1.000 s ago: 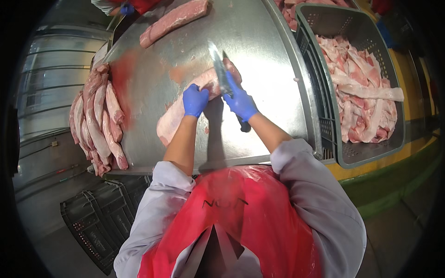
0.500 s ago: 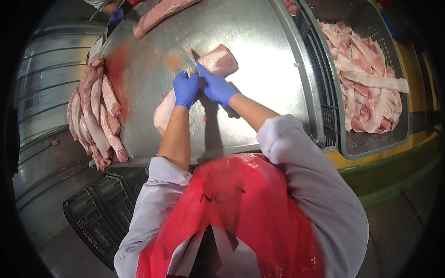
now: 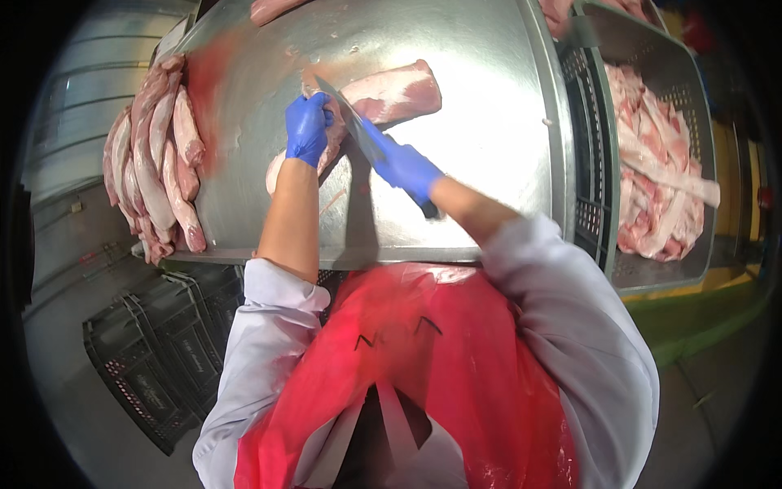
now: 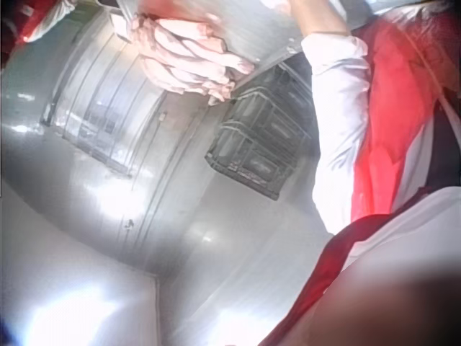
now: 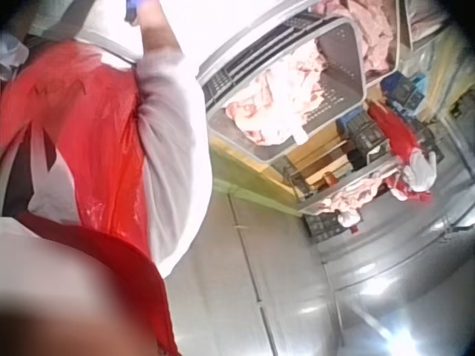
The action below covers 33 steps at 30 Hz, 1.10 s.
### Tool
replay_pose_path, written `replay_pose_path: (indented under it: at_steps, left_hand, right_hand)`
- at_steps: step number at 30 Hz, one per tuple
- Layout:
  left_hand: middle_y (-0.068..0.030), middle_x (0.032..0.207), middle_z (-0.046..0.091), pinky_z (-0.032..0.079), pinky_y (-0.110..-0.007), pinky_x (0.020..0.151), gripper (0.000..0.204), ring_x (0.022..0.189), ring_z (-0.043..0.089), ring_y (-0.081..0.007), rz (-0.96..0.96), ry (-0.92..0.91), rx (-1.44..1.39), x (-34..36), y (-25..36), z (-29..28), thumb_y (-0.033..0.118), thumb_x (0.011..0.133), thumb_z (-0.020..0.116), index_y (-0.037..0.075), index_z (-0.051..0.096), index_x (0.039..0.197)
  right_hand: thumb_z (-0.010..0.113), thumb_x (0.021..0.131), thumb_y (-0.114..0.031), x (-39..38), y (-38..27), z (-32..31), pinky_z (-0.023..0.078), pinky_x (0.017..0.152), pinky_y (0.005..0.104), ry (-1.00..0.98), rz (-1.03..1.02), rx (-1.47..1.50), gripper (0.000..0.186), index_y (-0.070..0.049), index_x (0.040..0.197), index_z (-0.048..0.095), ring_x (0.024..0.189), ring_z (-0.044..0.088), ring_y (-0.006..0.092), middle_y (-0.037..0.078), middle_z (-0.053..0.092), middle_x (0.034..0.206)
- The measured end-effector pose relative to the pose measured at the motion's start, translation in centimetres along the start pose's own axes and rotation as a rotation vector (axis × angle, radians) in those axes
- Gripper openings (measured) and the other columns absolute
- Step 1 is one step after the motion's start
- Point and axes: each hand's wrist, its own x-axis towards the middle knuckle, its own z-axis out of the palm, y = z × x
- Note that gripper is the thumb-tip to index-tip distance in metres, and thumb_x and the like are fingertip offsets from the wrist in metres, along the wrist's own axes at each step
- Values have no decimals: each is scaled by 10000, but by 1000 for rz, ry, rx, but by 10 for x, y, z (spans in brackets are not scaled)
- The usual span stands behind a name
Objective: The person uses a knife to trim fat and separate meat from large cuts of raw pork on a stainless steel table. They place the trimmed meat into a plastic crate and continue processing multiple pieces.
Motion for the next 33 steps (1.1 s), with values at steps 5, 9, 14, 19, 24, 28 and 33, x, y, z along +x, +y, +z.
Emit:
replay_pose_path:
  at_steps: [5,9,14,19,24,28,33]
  left_hand:
    - [-39,647,590,414,-304,511,125,570,550,-134,193,88,-164,7,-50,-11,78,854,617,-5,632,762]
    - [-32,667,583,438,-302,553,103,614,523,-102,377,305,-201,3,-55,-23,83,858,621,-13,617,820]
    - [-20,685,567,453,-299,574,108,631,506,-87,454,372,-305,-28,-79,-32,78,843,660,-8,597,828]
    - [-13,683,549,449,-252,574,109,628,492,-66,572,349,-295,-32,-77,-47,26,811,674,-5,577,849]
    - [-18,695,569,457,-249,584,141,645,518,-70,516,341,-429,-38,-80,-64,48,808,691,-16,574,854]
    - [-25,714,588,472,-243,598,139,660,532,-61,587,331,-444,-57,-61,-66,29,799,697,-8,570,843]
    - [-21,674,566,459,-254,566,156,634,507,-54,543,350,-502,-71,-57,-82,38,803,706,-10,558,819]
  right_hand:
    - [519,919,-112,41,-6,35,571,691,458,-26,91,-26,792,-205,1622,164,708,694,389,282,694,991]
    - [578,914,-177,71,-13,86,558,695,462,34,131,-15,628,-94,1502,376,742,715,349,267,700,938]
    - [623,946,-269,26,70,161,548,781,347,140,-163,-189,604,-60,1477,425,865,695,238,142,716,1023]
    - [640,992,-286,116,111,178,511,926,354,-155,225,600,370,-73,1287,573,998,613,188,62,639,1076]
    - [580,965,-200,37,33,230,498,708,340,11,71,95,465,-71,1392,446,765,591,168,76,632,886]
    - [532,944,-132,133,-35,215,487,533,329,57,202,134,567,-70,1475,345,578,573,153,87,626,734]
    - [506,926,-123,37,1,279,486,448,330,49,35,87,813,-170,1626,93,485,560,152,93,613,663]
